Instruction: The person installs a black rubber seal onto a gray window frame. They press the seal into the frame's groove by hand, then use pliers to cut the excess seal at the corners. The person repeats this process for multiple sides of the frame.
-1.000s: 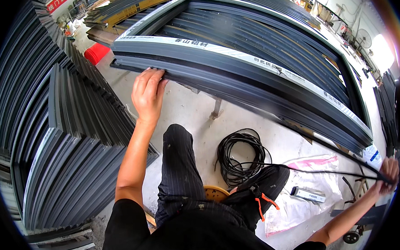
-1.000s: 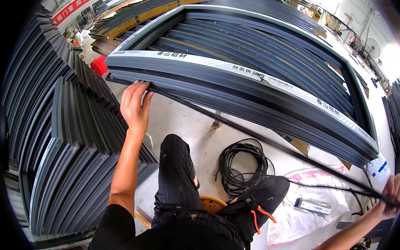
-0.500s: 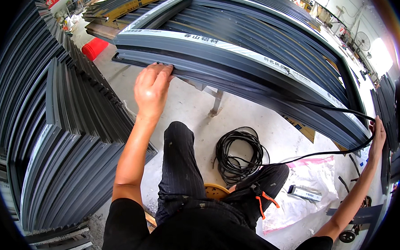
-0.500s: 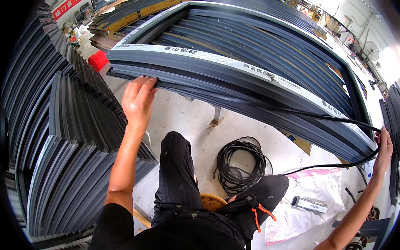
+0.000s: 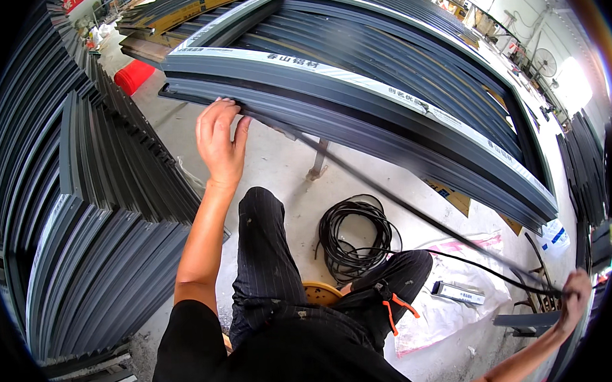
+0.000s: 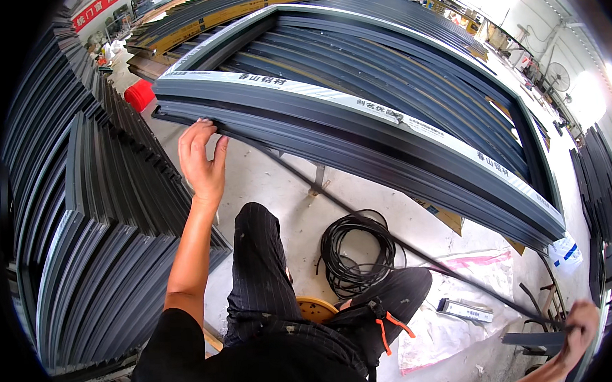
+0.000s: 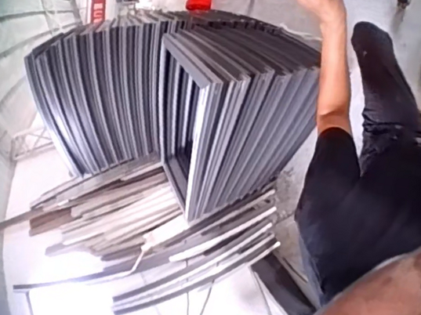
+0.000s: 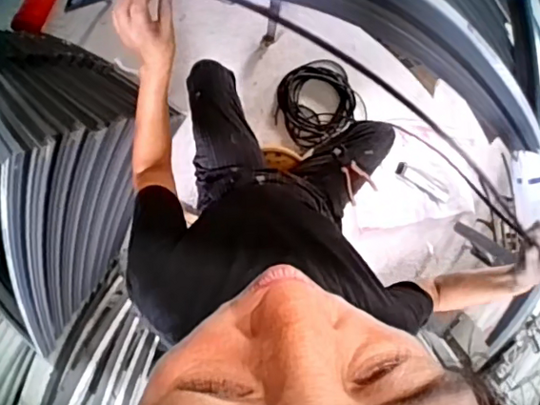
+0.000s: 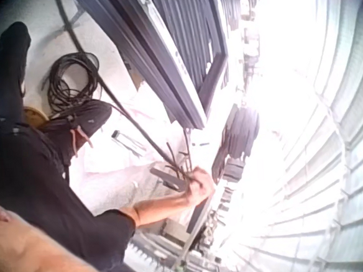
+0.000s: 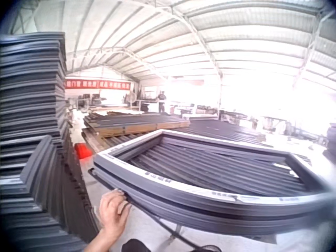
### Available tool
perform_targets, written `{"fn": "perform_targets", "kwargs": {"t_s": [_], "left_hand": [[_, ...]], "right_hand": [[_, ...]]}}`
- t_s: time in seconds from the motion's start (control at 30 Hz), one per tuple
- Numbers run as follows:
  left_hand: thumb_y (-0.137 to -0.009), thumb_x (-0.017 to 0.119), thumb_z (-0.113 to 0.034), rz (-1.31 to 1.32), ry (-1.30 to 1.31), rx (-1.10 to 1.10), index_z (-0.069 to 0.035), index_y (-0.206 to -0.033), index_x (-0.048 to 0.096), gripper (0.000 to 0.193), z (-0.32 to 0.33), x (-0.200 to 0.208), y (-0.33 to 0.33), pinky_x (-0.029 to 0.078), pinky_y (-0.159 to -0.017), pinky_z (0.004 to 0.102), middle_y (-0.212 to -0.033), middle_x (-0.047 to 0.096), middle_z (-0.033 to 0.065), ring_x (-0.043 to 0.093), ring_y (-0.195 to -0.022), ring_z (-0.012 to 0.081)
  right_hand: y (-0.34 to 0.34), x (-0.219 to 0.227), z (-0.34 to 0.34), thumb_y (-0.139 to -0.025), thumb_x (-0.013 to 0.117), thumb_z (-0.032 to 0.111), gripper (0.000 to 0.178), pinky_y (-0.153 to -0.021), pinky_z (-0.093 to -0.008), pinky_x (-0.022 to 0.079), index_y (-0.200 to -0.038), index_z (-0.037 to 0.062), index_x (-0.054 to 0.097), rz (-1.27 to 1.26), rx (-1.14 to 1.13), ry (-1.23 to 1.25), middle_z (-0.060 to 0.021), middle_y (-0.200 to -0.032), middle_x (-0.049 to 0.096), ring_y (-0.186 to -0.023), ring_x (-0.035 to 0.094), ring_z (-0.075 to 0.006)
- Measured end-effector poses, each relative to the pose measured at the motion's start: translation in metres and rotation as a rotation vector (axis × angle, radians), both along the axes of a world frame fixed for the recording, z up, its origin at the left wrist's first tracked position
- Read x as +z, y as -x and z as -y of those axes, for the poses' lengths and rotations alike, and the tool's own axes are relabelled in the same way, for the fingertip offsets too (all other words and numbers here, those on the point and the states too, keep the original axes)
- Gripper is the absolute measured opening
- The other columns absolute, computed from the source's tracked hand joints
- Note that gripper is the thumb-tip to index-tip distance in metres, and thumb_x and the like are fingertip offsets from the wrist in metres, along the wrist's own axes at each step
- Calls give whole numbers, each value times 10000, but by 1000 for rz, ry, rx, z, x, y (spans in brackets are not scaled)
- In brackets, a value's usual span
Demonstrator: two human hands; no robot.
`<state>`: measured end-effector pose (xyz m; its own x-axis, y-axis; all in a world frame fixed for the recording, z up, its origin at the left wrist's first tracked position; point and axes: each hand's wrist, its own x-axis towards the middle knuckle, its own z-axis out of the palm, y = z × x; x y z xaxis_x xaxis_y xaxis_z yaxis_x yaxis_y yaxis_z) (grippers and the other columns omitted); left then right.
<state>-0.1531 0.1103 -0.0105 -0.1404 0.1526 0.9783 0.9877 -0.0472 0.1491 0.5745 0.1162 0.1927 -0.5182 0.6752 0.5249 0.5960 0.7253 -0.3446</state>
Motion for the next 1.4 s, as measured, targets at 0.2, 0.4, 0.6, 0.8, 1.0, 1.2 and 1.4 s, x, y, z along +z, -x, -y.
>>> {"fn": "perform_targets", "kwargs": {"t_s": [0.2, 0.4, 0.6, 0.8, 1.0, 1.2, 1.4], "left_hand": [[-695, 789, -3, -40, 6, -12, -52, -987, 651, 327, 0, -4, 6, 525, -936, 428, -1008, 653, 93, 632, -992, 306], [-713, 774, -47, -105, 60, 25, -63, -963, 674, 270, 4, 8, 7, 544, -901, 410, -944, 671, 75, 655, -945, 281], [-681, 762, -21, -212, 140, 60, -42, -946, 659, 285, 7, 18, 8, 543, -826, 404, -908, 675, 87, 654, -866, 301], [-679, 767, -22, -233, 229, 101, -41, -943, 665, 284, 16, 26, 6, 543, -834, 400, -926, 677, 88, 659, -889, 307], [-774, 742, -25, -11, 198, -30, -27, -1051, 651, 292, 21, 28, -10, 521, -928, 386, -982, 666, 108, 647, -956, 281], [-939, 650, -180, 1032, -50, -429, -63, -1041, 594, 165, 19, 9, -16, 500, -870, 358, -973, 631, 60, 623, -932, 188], [-957, 595, -324, 1585, 148, -843, -115, -860, 559, 234, 4, 21, -8, 500, -639, 312, -707, 580, -1, 614, -704, 152]], "right_hand": [[-9, -11, 36, -839, 793, 316, 363, -448, -174, 476, -618, 56, 668, -215, 1021, 501, -33, -639, 643, -510, 613, -92], [-12, -27, 24, -941, 657, 263, 244, -435, -171, 335, -896, 23, 652, -649, 668, 370, 0, -688, 507, -508, 429, -41], [30, -36, -97, -1002, 578, 293, 243, -439, -171, 192, -1089, 76, 646, -843, -404, 172, 94, -671, 436, -499, 278, 13], [104, -30, -215, -1019, 536, 332, 323, -528, -229, 319, -920, 43, 643, -177, -482, -80, 25, -676, 482, -589, 390, -52], [100, -67, -253, -995, 594, 358, 383, -695, -222, 380, -943, -15, 669, -209, -391, 60, 2, -782, 580, -747, 459, -79], [104, -68, -241, -985, 603, 367, 380, -639, -220, 333, -860, 13, 661, -191, -357, 120, 20, -740, 535, -697, 416, -64], [105, -54, -221, -987, 587, 351, 348, -548, -235, 219, -728, 122, 556, -377, -223, 363, 75, -647, 355, -584, 273, -40]]}}
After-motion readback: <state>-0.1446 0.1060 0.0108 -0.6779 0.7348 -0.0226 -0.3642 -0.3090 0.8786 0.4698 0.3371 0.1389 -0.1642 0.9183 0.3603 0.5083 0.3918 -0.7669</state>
